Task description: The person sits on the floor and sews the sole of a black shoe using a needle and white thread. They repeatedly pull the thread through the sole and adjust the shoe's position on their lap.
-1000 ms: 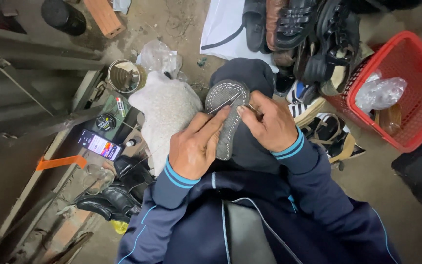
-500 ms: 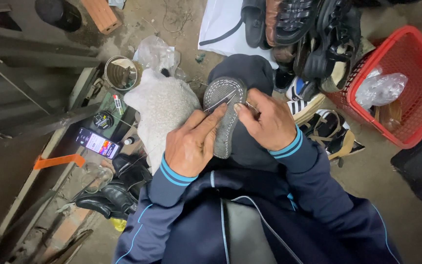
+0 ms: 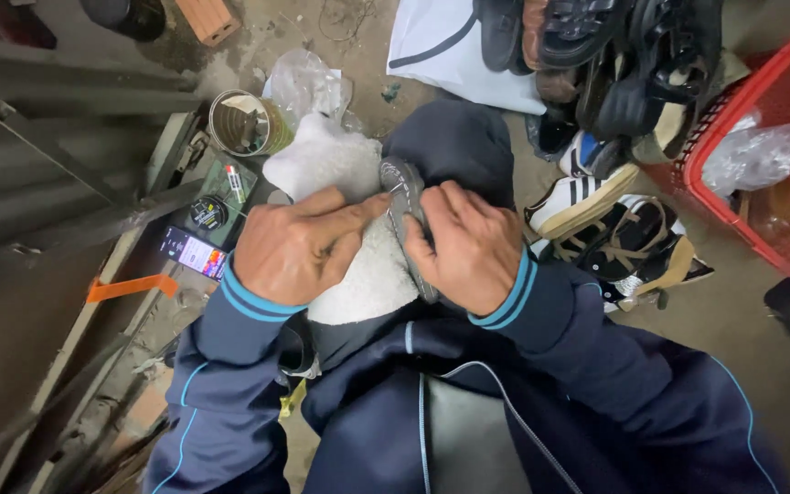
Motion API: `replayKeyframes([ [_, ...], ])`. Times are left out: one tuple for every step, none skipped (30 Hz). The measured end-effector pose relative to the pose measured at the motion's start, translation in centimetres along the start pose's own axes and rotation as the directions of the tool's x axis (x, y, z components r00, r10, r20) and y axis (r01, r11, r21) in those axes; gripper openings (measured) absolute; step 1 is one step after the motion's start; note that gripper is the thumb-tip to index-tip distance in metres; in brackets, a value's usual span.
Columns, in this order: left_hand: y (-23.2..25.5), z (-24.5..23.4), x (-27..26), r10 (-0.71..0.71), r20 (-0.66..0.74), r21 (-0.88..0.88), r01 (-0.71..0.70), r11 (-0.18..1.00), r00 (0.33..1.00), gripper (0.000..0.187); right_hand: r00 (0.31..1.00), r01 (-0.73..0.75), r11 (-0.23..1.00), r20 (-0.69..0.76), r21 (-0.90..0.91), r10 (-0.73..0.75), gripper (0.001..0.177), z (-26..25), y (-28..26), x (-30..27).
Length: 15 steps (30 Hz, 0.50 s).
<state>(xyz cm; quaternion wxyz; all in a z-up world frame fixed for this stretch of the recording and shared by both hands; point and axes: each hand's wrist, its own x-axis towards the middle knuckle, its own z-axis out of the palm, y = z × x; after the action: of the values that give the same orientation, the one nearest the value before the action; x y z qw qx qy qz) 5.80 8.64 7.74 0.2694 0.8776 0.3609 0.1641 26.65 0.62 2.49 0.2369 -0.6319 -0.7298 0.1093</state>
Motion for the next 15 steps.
replayKeyframes([
  [-0.2,0.2,0.3,0.006,0.013,0.017,-0.006,1.0,1.0,0.03,1.0,0.006,1.0,-0.021,-0.018,-0.007,0.026,0.0,-0.2,0.1],
  [-0.4,0.4,0.6,0.012,0.026,0.034,-0.013,0.999,1.0,0.03,0.999,0.012,0.999,-0.042,-0.036,-0.014,0.025,0.0,-0.4,0.1],
  [-0.6,0.7,0.7,0.021,0.03,0.035,-0.022,0.999,0.999,0.03,0.999,0.006,0.999,-0.049,-0.039,-0.008,0.025,0.1,-0.4,0.1],
  [-0.8,1.0,0.9,0.018,0.032,0.03,-0.019,0.999,0.999,0.03,0.997,0.012,0.997,-0.073,-0.082,-0.018,0.026,0.3,-0.4,0.1],
  [-1.0,1.2,0.9,0.013,0.037,0.022,-0.014,1.0,0.999,0.029,0.995,0.015,0.992,-0.093,-0.125,-0.026,0.027,0.4,-0.5,0.0],
  [-1.1,1.7,0.8,0.019,0.042,0.019,-0.02,1.0,0.999,0.029,0.995,0.006,0.992,-0.095,-0.127,-0.018,0.027,0.6,-0.6,-0.1],
  [-1.4,2.1,0.7,0.014,0.042,0.009,-0.015,1.0,0.999,0.03,0.994,0.006,0.988,-0.107,-0.155,-0.023,0.027,0.9,-0.7,-0.2],
  [-1.6,2.5,0.5,0.009,0.043,-0.001,-0.009,1.0,0.999,0.03,0.993,0.005,0.983,-0.119,-0.183,-0.028,0.026,1.3,-0.8,-0.2],
  [-1.8,2.6,0.2,0.013,0.046,0.0,-0.013,1.0,0.999,0.03,0.992,0.001,0.983,-0.122,-0.183,-0.024,0.026,1.1,-0.9,-0.2],
  [-2.1,2.8,-0.1,-0.016,0.04,-0.073,0.019,0.997,0.999,0.03,0.994,0.003,0.988,-0.112,-0.156,-0.02,0.024,1.0,-1.0,-0.1],
  [-2.4,2.8,-0.6,-0.05,0.038,-0.143,0.055,0.988,0.998,0.029,0.995,0.005,0.992,-0.101,-0.125,-0.018,0.023,0.9,-1.2,-0.1],
  [-2.5,2.7,-1.2,-0.051,0.043,-0.139,0.056,0.989,0.998,0.029,0.995,0.003,0.993,-0.103,-0.119,-0.015,0.023,0.5,-1.2,-0.1],
  [-2.6,2.5,-1.8,-0.059,-0.005,-0.156,0.058,0.986,0.998,0.028,0.996,0.009,1.0,-0.087,-0.007,-0.009,0.018,0.1,-1.2,0.0],
  [-2.8,2.3,-2.5,-0.068,-0.052,-0.174,0.058,0.983,0.996,0.027,0.998,0.013,0.994,-0.07,0.105,-0.006,0.015,-0.3,-1.3,0.1],
  [-2.9,2.3,-3.0,-0.071,-0.053,-0.169,0.061,0.984,0.996,0.027,0.997,0.017,0.994,-0.072,0.111,-0.009,0.015,-1.0,0.0,0.3],
])
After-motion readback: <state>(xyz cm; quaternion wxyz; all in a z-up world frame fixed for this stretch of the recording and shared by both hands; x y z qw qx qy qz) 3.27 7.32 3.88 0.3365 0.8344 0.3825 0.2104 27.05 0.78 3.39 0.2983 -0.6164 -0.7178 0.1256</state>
